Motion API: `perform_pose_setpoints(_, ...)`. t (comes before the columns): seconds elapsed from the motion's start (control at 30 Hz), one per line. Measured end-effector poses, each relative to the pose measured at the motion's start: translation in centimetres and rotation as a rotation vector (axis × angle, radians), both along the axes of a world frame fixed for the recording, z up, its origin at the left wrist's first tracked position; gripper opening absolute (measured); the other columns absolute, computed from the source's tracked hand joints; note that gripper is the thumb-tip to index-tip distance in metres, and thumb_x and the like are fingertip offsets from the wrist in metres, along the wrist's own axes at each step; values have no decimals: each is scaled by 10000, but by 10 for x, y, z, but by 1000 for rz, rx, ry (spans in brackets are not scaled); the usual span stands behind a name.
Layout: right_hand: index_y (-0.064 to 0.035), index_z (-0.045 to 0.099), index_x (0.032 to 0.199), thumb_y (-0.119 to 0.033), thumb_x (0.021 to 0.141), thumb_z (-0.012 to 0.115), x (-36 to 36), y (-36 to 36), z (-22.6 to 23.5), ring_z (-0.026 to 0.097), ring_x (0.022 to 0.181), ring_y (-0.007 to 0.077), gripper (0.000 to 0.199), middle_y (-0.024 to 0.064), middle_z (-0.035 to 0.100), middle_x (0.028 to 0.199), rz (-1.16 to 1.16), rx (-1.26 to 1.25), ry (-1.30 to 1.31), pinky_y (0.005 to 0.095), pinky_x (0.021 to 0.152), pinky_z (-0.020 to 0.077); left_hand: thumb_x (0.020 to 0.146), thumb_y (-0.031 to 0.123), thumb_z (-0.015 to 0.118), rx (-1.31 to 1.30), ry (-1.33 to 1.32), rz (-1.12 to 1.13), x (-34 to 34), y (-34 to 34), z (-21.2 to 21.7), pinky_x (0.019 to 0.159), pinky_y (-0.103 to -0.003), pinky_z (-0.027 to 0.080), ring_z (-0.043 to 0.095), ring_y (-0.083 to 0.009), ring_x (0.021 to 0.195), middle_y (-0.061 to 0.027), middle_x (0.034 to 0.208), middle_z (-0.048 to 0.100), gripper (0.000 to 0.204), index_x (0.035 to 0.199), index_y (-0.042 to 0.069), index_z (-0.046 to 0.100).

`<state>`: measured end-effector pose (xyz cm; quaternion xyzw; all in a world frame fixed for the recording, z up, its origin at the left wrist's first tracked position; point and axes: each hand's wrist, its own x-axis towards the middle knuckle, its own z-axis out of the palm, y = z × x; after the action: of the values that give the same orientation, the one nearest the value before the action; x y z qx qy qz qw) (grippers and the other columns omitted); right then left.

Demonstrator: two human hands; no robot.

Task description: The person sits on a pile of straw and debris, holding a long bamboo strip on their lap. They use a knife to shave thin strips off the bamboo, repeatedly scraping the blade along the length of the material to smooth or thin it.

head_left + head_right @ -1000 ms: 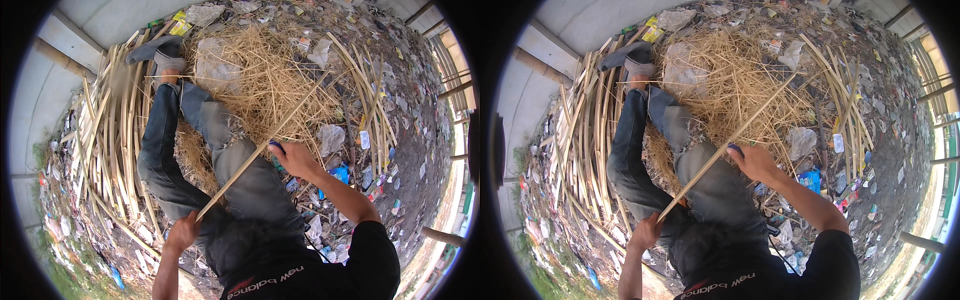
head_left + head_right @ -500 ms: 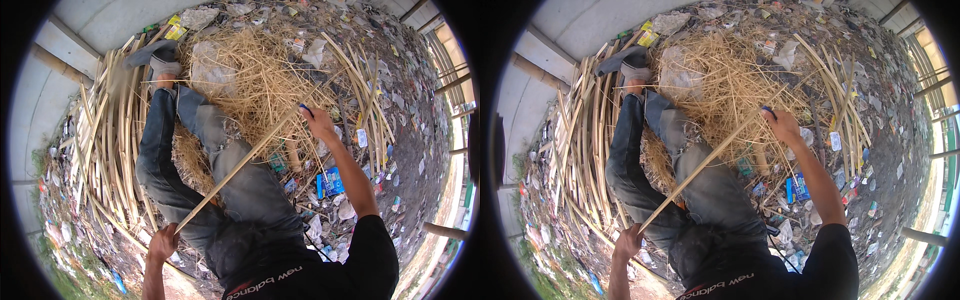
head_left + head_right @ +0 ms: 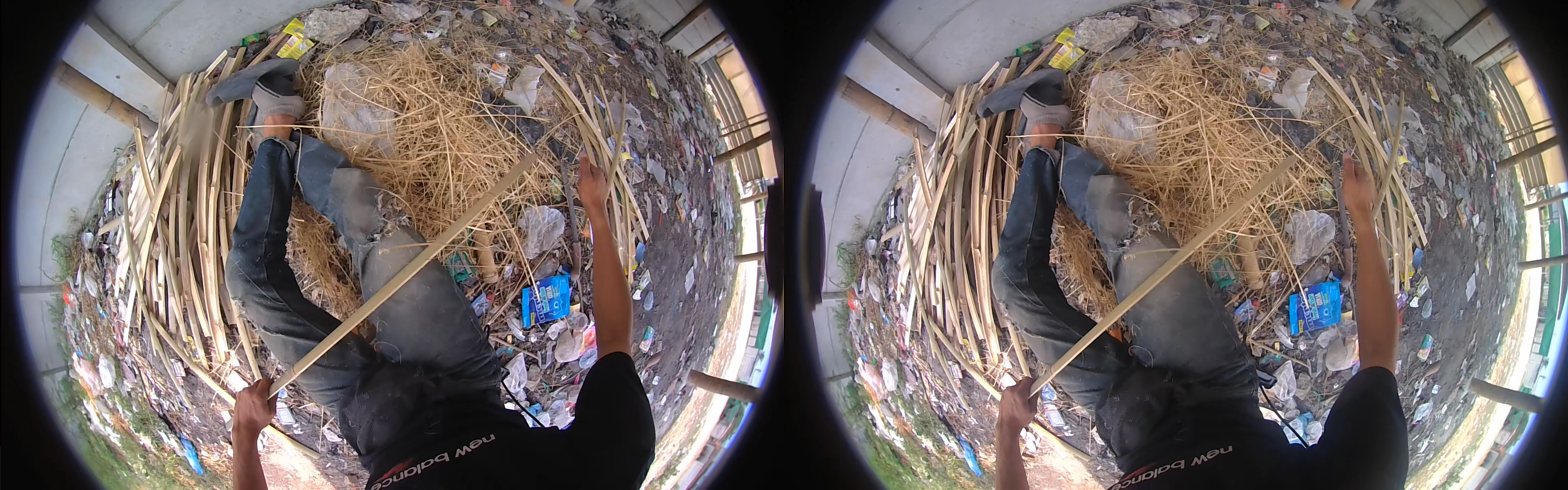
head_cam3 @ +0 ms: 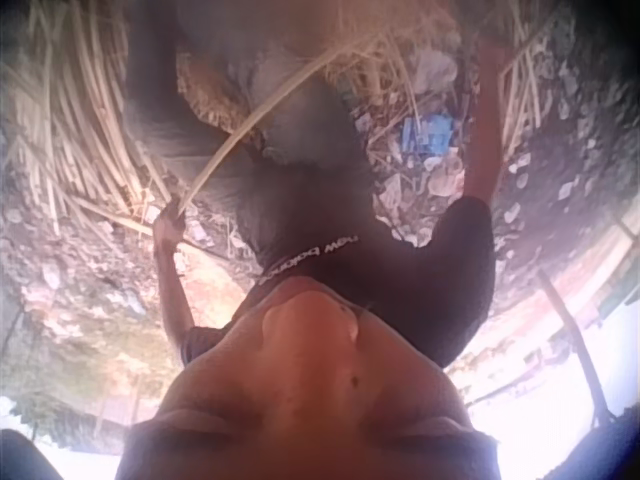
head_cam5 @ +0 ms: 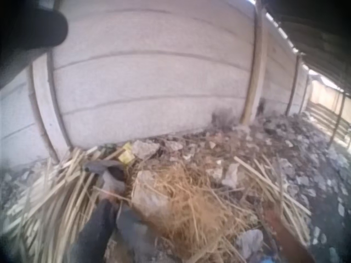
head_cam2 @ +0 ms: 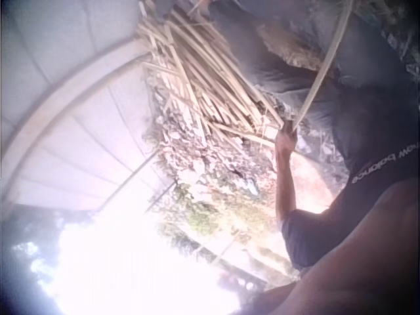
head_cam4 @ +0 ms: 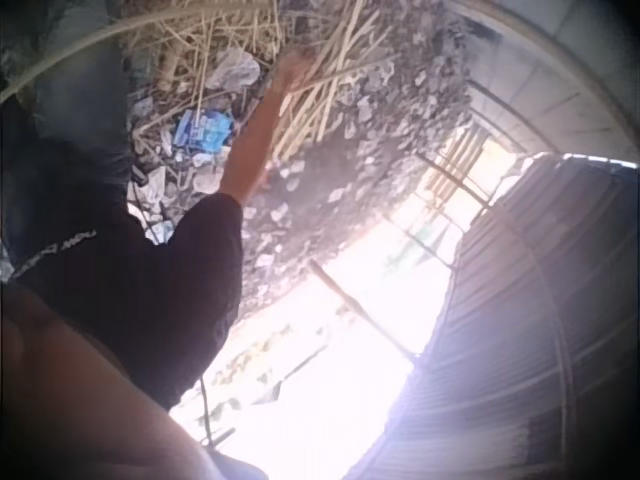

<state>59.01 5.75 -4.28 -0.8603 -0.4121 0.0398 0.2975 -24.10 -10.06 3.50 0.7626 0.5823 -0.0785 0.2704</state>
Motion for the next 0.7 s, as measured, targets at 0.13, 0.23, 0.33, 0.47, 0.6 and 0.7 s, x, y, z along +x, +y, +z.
perform_pose_setpoints(0.13,29,628,832,-470,1074,550,-109,-9,24,469,515,325,560,191,506,588,338,3,89,468,548,387,898,62,645,2,-32,-22,13,19,-5,601,-585,527,668,-501,706,-247,784,679,90,954,50,577)
perform_pose_setpoints(0.23,2,664,910,-447,1078,553,-192,-34,40,573,543,376,492,197,568,619,558,-177,152,470,545,439,896,68,648,3,-37,-26,12,22,-7,604,-589,524,665,-509,713,-252,788,680,90,955,48,582)
perform_pose_setpoints(0.33,-29,697,961,-442,1086,523,-249,-56,51,642,614,423,466,201,629,659,738,-278,163,509,589,493,892,67,655,-2,-38,-24,9,22,-11,606,-592,523,661,-515,711,-256,792,682,103,966,47,587)
perform_pose_setpoints(0.47,-8,700,960,-467,1087,501,-253,-54,44,659,650,438,516,215,641,671,690,-394,180,534,627,503,880,43,662,9,-21,-26,8,19,-10,603,-591,524,668,-508,701,-258,786,682,123,979,47,590)
perform_pose_setpoints(0.6,18,686,913,-507,1078,507,-200,-30,29,667,685,460,578,235,642,680,419,-343,276,539,651,506,877,30,669,1,-68,-24,9,21,-14,596,-584,525,679,-496,696,-259,769,680,126,974,45,588)
perform_pose_setpoints(0.7,26,675,852,-536,1075,509,-222,-45,34,644,638,437,628,229,627,652,594,-323,172,523,626,491,885,45,670,-22,-61,-33,5,26,-23,590,-572,529,676,-494,684,-252,759,680,102,945,41,588)
